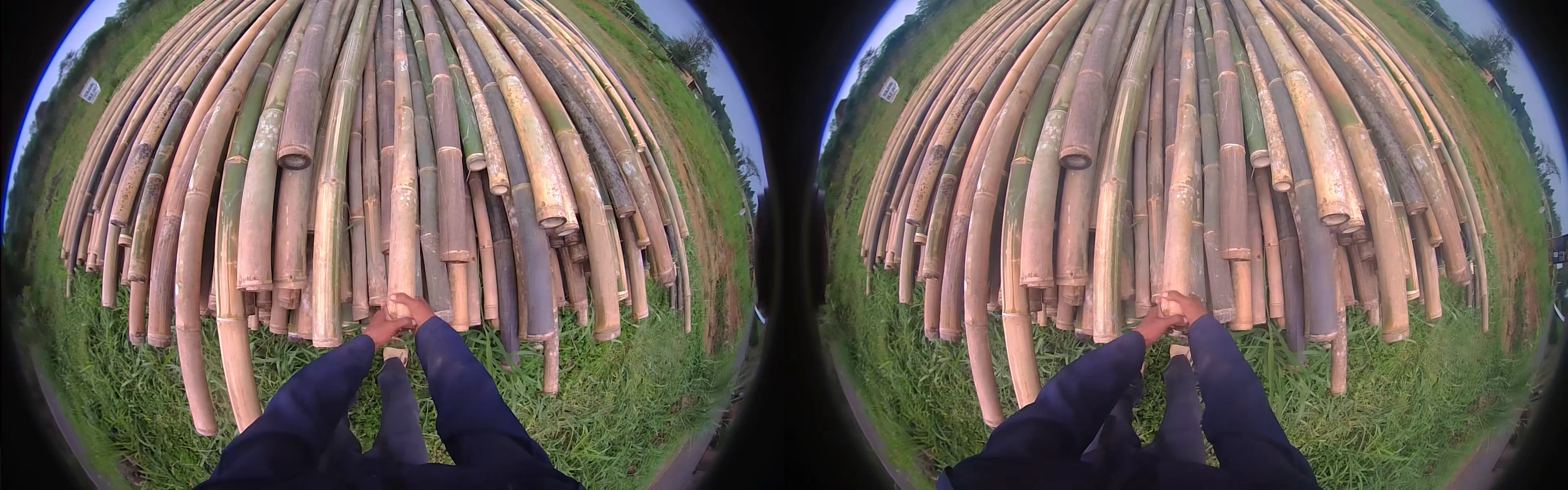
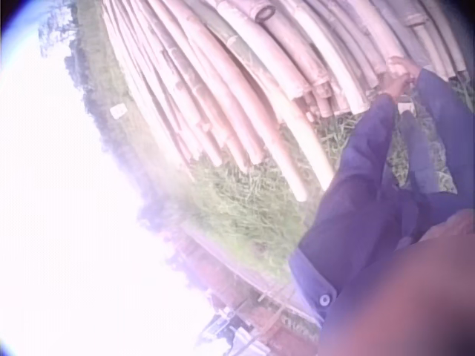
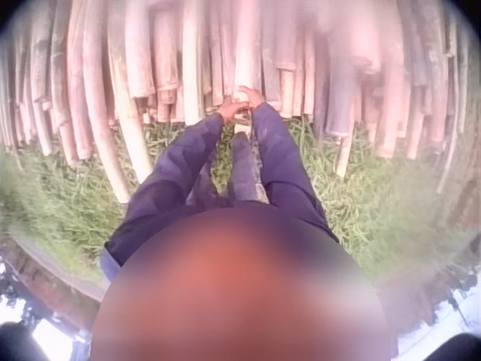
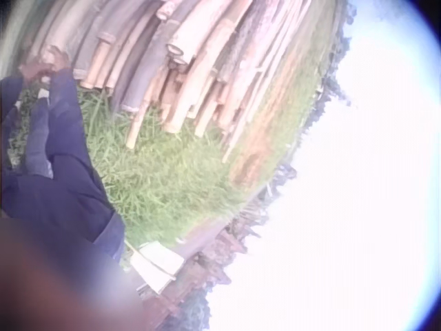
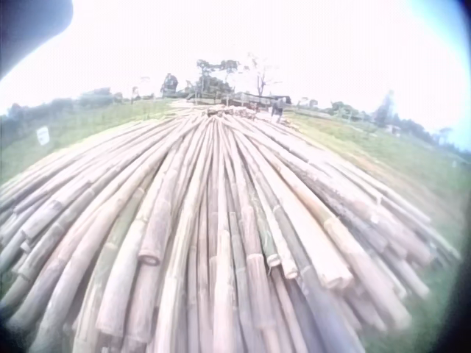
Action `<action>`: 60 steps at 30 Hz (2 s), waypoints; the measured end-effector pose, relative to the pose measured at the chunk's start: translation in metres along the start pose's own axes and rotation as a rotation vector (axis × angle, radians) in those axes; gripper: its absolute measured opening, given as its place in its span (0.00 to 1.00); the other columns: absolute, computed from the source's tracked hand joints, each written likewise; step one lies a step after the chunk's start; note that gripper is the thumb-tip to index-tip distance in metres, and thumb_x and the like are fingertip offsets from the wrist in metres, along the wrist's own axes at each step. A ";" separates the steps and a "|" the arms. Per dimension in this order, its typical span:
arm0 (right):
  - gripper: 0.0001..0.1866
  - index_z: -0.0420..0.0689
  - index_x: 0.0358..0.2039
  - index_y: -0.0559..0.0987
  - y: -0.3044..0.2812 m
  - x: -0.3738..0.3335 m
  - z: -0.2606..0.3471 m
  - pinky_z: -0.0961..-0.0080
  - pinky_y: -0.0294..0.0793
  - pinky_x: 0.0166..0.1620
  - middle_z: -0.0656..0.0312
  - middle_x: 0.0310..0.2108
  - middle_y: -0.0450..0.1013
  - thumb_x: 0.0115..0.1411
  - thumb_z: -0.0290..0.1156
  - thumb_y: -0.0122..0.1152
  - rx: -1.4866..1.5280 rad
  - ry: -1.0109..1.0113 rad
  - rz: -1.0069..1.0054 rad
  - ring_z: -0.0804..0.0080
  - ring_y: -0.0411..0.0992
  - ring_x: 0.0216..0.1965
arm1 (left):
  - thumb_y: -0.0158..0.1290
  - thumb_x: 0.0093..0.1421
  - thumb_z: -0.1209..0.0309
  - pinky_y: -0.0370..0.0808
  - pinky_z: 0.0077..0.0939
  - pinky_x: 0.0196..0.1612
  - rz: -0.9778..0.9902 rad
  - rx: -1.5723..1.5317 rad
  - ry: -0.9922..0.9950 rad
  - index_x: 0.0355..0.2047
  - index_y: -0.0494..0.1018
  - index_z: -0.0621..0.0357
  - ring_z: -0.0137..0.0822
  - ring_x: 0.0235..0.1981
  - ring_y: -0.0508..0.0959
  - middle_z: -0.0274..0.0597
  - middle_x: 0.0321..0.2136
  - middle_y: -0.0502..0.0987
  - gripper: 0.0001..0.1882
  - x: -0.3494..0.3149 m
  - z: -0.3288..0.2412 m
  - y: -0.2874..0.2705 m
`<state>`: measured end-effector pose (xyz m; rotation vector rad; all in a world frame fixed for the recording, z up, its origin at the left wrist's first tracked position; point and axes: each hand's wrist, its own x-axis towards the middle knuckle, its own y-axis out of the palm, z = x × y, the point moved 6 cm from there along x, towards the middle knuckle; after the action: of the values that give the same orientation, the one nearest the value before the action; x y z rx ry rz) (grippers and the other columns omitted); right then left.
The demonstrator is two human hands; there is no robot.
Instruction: The person repeatedly picks up individual bamboo poles from a large pile on the grass, briefly holds or inspects them, and places them back. The person also walks around the pile and adjusts their position while handling the poles.
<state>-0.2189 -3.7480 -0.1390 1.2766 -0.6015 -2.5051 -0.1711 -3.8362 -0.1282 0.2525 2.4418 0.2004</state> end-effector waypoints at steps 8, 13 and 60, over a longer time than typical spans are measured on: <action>0.21 0.29 0.44 0.74 -0.010 -0.104 -0.101 0.71 0.78 0.39 0.50 0.39 0.78 0.52 0.28 0.63 -0.052 -0.003 -0.061 0.65 0.77 0.36 | 0.62 0.54 0.72 0.70 0.29 0.54 0.237 -0.328 0.103 0.60 0.55 0.64 0.34 0.52 0.72 0.45 0.53 0.68 0.37 -0.106 0.079 0.051; 0.20 0.30 0.45 0.74 -0.041 -0.157 -0.192 0.71 0.79 0.40 0.52 0.39 0.78 0.50 0.21 0.65 -0.106 0.093 -0.205 0.67 0.77 0.36 | 0.64 0.53 0.68 0.66 0.34 0.58 0.323 -0.248 -0.050 0.62 0.52 0.64 0.40 0.57 0.68 0.47 0.54 0.67 0.42 -0.155 0.172 0.073; 0.56 0.44 0.65 0.56 -0.223 -0.444 -0.393 0.60 0.65 0.59 0.43 0.57 0.64 0.40 0.48 0.78 -0.378 0.301 -0.460 0.52 0.65 0.58 | 0.56 0.57 0.50 0.72 0.36 0.49 -0.182 0.030 -0.190 0.55 0.65 0.63 0.44 0.48 0.75 0.56 0.50 0.72 0.35 -0.010 0.164 0.001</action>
<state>0.3475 -3.4641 -0.1393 1.7297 0.2545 -2.5067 -0.0593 -3.8248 -0.2477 0.0583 2.2642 0.0569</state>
